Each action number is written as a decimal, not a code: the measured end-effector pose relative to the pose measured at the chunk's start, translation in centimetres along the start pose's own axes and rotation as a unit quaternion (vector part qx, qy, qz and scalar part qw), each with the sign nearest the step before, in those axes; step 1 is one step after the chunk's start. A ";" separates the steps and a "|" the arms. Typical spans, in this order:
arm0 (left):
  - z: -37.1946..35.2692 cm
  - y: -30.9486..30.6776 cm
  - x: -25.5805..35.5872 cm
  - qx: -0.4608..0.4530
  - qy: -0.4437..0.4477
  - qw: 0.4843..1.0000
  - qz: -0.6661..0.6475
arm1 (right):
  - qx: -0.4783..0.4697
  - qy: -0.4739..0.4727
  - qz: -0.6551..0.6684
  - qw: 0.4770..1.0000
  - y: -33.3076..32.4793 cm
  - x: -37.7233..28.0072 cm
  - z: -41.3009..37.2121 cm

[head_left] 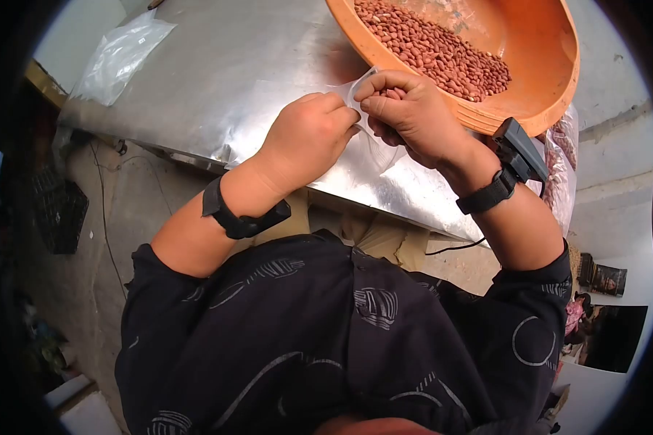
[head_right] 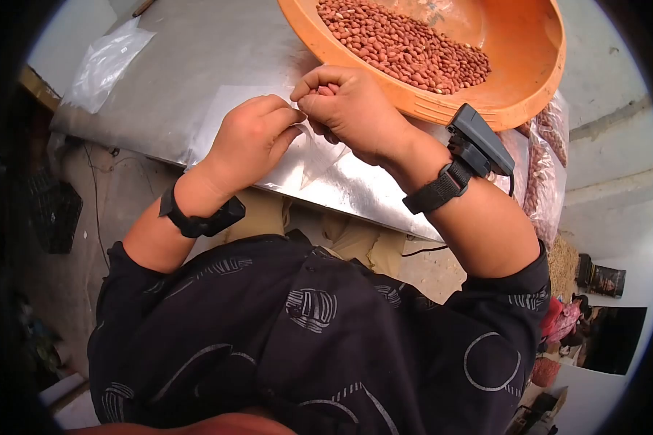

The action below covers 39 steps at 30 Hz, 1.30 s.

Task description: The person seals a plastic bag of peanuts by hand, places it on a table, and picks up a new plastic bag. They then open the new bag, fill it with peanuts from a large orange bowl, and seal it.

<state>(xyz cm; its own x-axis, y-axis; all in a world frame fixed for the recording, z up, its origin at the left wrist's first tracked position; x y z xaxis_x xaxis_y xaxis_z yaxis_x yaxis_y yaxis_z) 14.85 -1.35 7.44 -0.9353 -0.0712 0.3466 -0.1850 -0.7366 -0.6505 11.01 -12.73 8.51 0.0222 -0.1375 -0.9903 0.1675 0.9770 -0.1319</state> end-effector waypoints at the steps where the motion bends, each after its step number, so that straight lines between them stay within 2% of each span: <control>1: -0.1 -0.1 -0.1 0.008 0.004 1.000 0.007 | 0.003 0.022 -0.018 1.000 -0.4 1.1 -0.1; 4: -0.2 -0.2 0.2 0.024 0.017 1.000 -0.008 | 0.006 0.081 -0.075 0.994 -1.4 3.7 0.1; 7: -0.4 0.3 0.1 0.056 0.036 0.998 -0.012 | -0.004 0.108 -0.079 0.991 -1.3 4.3 0.7; 10: -0.7 0.5 -0.5 0.110 0.056 0.992 -0.017 | 0.034 0.120 -0.031 0.992 -1.0 4.7 1.6; 13: -0.9 0.7 -0.9 0.118 0.053 0.991 -0.025 | 0.063 0.117 -0.042 0.990 -1.1 5.2 2.3; 16: -1.1 0.9 -1.4 0.121 0.056 0.991 -0.031 | 0.069 0.152 -0.018 0.986 -0.6 5.3 2.1; 19: -0.8 0.4 -1.9 0.115 0.053 0.992 -0.025 | 0.071 0.145 0.011 0.987 -0.6 4.8 2.5; 22: -0.5 -0.3 -2.3 0.116 0.058 0.991 -0.023 | 0.055 0.148 0.089 0.983 -0.6 4.4 2.7; 25: -0.7 -0.2 -2.6 0.112 0.051 0.992 -0.028 | 0.049 0.153 0.015 0.987 -0.6 3.1 2.2; 26: -0.8 -0.2 -2.7 0.114 0.045 0.992 -0.025 | 0.017 0.138 0.015 0.990 -0.6 2.7 2.1; 29: -0.9 -0.2 -2.9 0.117 0.024 0.992 -0.024 | 0.013 0.100 -0.097 0.990 -2.2 -1.2 1.3; 31: -0.8 -0.3 -3.1 0.116 0.013 0.993 -0.028 | 0.045 0.016 -0.201 0.978 -5.1 -4.9 1.5; 33: -0.8 0.0 -3.3 0.109 0.005 0.992 -0.065 | 0.051 -0.042 -0.373 0.926 -9.8 -6.0 3.1; 36: -1.0 0.4 -4.0 0.090 -0.024 0.988 -0.127 | 0.002 -0.012 -0.580 0.814 -15.1 -3.4 4.4; 39: -0.9 0.2 -4.2 0.078 -0.037 0.984 -0.153 | -0.107 0.093 -0.591 0.794 -15.9 0.4 3.8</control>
<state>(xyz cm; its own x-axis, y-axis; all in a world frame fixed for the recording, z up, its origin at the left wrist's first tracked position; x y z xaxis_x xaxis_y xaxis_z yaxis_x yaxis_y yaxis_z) 18.45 -0.65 5.24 -0.8172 0.1247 0.5628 -0.4005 -0.8249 -0.3989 12.08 -28.94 10.40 -0.1753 -0.9721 -0.1557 -0.2085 0.1912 -0.9592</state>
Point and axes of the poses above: each hand's wrist, its own z-axis towards the middle knuckle, its own y-axis out of the palm, x = y × z, the point moved 7 cm from there along z, towards the middle knuckle, and after that the axes turned 5 degrees about -y, right-handed, at the moved point
